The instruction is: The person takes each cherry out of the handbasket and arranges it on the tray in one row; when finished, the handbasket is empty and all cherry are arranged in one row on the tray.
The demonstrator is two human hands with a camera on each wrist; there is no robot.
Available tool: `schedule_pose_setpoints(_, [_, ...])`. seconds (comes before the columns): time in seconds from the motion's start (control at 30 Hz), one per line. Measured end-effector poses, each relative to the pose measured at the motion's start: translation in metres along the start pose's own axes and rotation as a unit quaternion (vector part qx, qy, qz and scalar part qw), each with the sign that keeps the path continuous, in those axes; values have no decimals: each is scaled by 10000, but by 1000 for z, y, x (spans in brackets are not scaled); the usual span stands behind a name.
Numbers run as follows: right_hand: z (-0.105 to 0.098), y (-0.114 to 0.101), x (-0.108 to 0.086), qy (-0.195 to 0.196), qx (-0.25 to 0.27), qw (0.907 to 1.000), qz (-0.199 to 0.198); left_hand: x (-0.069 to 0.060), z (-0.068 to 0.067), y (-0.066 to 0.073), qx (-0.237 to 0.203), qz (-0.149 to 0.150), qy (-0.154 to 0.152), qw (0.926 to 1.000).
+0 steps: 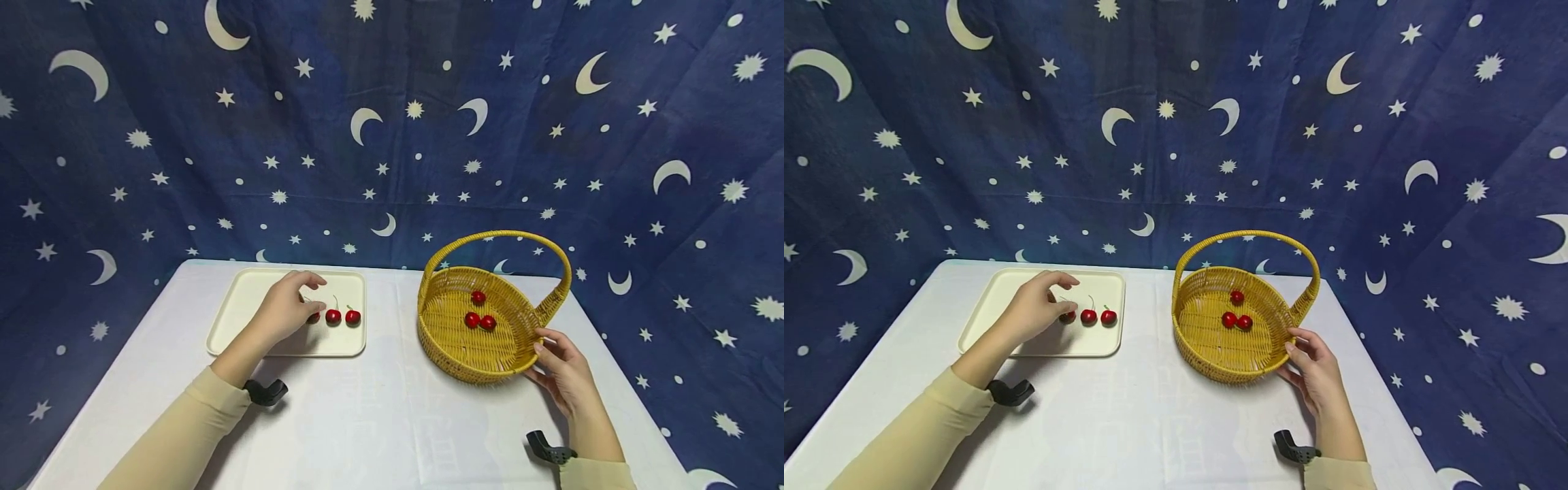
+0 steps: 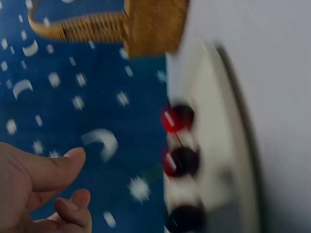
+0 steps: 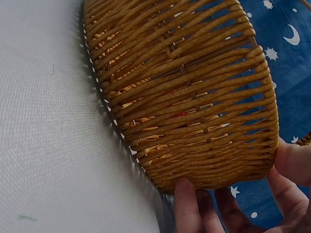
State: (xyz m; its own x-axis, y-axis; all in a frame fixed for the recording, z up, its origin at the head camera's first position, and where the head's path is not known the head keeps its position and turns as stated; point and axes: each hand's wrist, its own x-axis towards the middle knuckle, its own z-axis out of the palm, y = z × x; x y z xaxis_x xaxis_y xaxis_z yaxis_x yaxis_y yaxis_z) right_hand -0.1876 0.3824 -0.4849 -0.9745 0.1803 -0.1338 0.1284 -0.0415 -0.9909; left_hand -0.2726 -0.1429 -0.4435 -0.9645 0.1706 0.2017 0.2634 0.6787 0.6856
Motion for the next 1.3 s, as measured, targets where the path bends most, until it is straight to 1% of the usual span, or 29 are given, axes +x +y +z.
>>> schedule_pose_setpoints(0.07, [-1,0,-1,17,11,10000,26,-1,6,20,-304,329,-56,9990])
schedule_pose_setpoints(0.1, [-1,0,-1,24,-11,10000,44,-1,11,30,-427,543,-113,9975])
schedule_pose_setpoints(0.17, [-2,0,-1,39,-48,10000,74,0,21,50,-626,910,-323,9934])
schedule_pose_setpoints(0.23, [-2,0,-1,39,-62,9999,71,0,35,67,-786,1214,-622,9875])
schedule_pose_setpoints(0.3, [-2,0,-1,33,-66,10000,65,2,51,85,-848,1490,-910,9810])
schedule_pose_setpoints(0.37, [-1,0,-1,10,-51,10000,40,4,68,101,-968,1716,-1253,9724])
schedule_pose_setpoints(0.47, [-1,0,-1,-38,-46,10000,40,12,95,121,-951,1972,-1672,9613])
schedule_pose_setpoints(0.53, [0,-1,0,-78,-44,10000,22,19,112,132,-880,2037,-1902,9563])
schedule_pose_setpoints(0.6, [0,0,0,-93,-70,9999,21,27,128,141,-693,2004,-2044,9556])
schedule_pose_setpoints(0.7, [0,0,1,-89,-91,9999,1,41,150,151,-359,2003,-2150,9552])
schedule_pose_setpoints(0.8, [-1,0,1,-81,-102,9999,16,55,167,160,7,2029,-2249,9530])
schedule_pose_setpoints(0.9, [-1,0,0,-49,-85,9999,48,66,182,167,307,1938,-2433,9499])
schedule_pose_setpoints(1.03, [-3,-2,-1,-28,-101,9999,76,78,199,173,770,1660,-2761,9435])
schedule_pose_setpoints(1.1, [-3,-3,-1,-23,-100,9999,54,82,205,174,1021,1656,-2885,9375])
schedule_pose_setpoints(1.2, [-2,-3,-1,-26,-57,10000,17,86,212,174,1258,1729,-3010,9293])
schedule_pose_setpoints(1.27, [-1,-2,0,-37,-34,10000,18,87,215,172,1379,1741,-3035,9266])
schedule_pose_setpoints(1.3, [0,-2,1,-55,-44,10000,37,86,216,171,1411,1719,-3039,9264])
